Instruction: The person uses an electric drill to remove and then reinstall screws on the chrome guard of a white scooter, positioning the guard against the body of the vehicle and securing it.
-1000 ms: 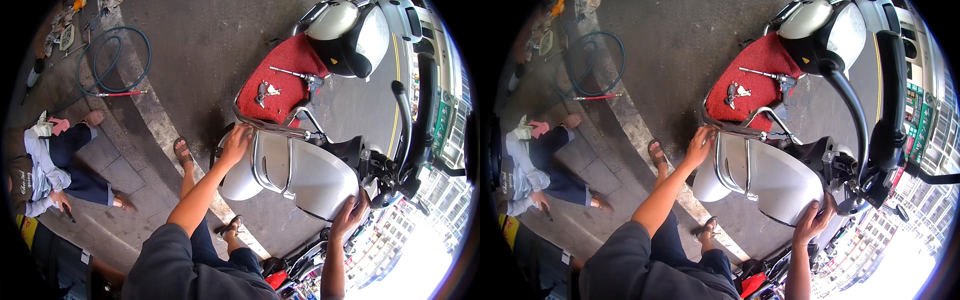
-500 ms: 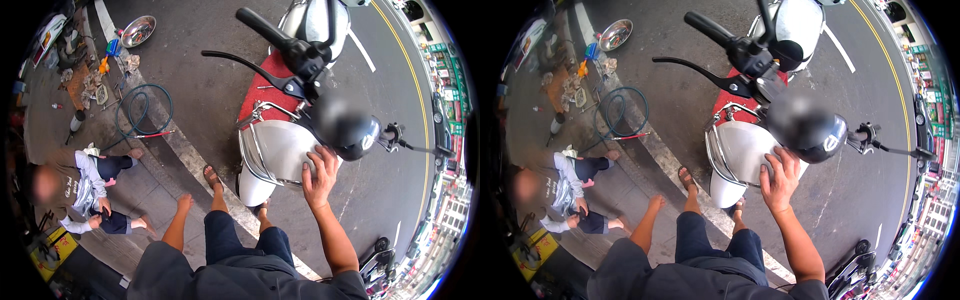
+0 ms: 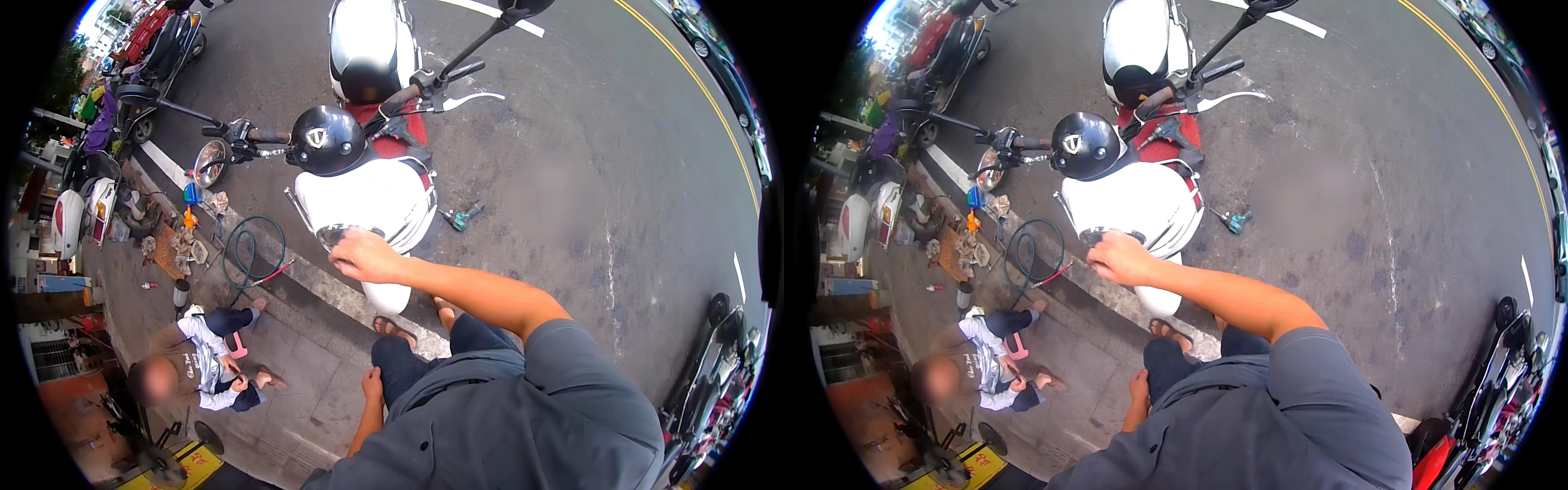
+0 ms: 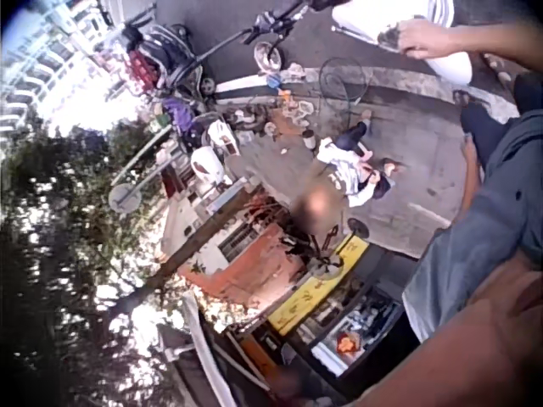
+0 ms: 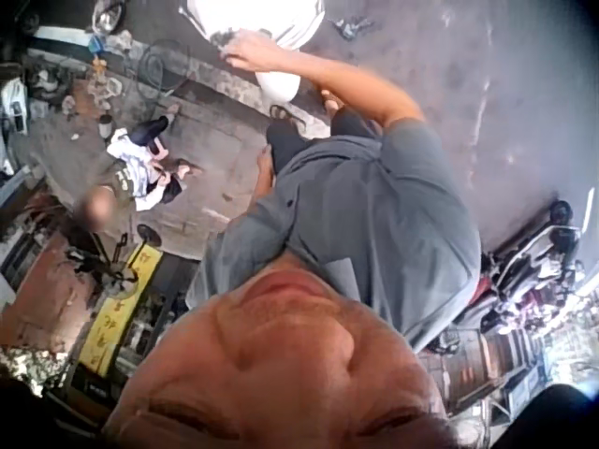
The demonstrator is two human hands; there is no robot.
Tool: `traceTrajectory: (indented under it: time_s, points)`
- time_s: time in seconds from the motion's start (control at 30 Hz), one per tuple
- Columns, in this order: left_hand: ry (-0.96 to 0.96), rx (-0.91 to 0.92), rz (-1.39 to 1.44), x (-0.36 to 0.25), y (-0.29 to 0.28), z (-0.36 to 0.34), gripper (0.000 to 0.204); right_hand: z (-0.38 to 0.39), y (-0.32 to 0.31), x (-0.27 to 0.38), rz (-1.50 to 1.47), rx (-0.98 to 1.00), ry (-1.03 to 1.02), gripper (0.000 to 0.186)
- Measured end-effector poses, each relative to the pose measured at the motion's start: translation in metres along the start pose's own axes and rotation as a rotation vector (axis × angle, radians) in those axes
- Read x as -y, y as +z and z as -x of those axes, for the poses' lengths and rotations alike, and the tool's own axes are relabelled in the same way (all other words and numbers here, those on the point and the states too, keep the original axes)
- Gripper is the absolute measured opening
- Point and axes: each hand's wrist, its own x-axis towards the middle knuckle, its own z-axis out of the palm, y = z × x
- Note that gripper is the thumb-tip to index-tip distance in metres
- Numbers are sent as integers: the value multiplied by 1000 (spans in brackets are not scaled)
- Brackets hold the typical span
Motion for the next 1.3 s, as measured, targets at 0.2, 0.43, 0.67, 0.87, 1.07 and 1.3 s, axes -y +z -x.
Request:
traceTrajectory:
  time_s: [0.2,0.43,0.67,0.87,1.07,1.3]
  points:
    - [1,273,63,-7,81,90,42,296,-40,-35,26,529,930,35]
    - [298,373,-140,102,202,168,37,447,-101,9,95,818,919,51]
    - [353,212,-194,104,313,279,31,488,-185,18,290,1048,570,43]
    - [419,300,-414,52,374,266,39,519,-273,-66,170,904,716,43]
    - [382,508,-385,-15,490,215,33,557,-391,-123,-316,723,1032,44]
    - [196,767,-175,-144,604,230,25,535,-508,-183,-771,396,1469,38]
